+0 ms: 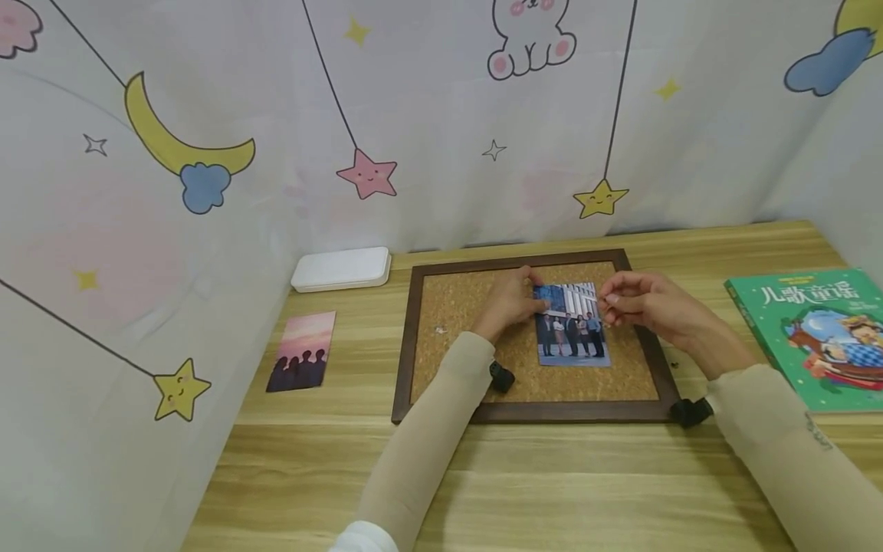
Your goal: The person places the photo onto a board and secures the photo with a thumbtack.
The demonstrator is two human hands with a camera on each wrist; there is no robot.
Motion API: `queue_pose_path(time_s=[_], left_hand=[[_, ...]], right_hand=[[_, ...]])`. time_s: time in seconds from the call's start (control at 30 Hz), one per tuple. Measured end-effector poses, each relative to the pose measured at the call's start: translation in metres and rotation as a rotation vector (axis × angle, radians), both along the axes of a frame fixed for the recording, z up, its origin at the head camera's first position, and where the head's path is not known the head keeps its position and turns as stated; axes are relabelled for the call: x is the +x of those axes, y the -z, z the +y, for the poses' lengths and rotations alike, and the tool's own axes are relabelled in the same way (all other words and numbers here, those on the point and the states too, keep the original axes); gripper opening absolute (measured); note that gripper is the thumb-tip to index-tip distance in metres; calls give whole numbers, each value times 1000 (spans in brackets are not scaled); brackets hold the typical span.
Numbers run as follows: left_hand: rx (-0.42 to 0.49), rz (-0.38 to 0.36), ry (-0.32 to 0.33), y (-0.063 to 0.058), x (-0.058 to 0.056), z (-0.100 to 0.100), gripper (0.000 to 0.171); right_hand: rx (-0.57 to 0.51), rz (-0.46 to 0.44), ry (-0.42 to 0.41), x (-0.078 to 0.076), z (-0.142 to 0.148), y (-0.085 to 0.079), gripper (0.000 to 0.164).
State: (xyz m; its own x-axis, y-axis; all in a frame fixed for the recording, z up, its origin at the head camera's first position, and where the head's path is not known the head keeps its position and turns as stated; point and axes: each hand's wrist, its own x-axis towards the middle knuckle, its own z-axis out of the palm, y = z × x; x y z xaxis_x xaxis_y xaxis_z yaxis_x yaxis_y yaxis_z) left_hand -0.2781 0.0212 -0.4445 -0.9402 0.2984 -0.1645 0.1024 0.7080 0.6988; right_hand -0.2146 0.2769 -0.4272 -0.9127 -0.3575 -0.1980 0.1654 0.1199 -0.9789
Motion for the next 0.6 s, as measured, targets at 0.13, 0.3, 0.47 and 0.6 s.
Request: queue_pose_path(time_s=[0.13, 0.3, 0.47, 0.6], left_hand=[[-4, 5, 7, -1, 1, 0, 38], [21, -18, -4, -2, 2, 0, 38], [25, -20, -18, -1, 3, 1, 38], [18, -17, -25, 0, 3, 0, 38]], right_hand=[[-140, -57, -47, -4, 2, 1, 16], [-313, -158, -74, -9, 4, 2, 18], [-321, -230, -28, -13, 2, -1, 22], [-250, -236, -15, -19, 1, -3, 20]])
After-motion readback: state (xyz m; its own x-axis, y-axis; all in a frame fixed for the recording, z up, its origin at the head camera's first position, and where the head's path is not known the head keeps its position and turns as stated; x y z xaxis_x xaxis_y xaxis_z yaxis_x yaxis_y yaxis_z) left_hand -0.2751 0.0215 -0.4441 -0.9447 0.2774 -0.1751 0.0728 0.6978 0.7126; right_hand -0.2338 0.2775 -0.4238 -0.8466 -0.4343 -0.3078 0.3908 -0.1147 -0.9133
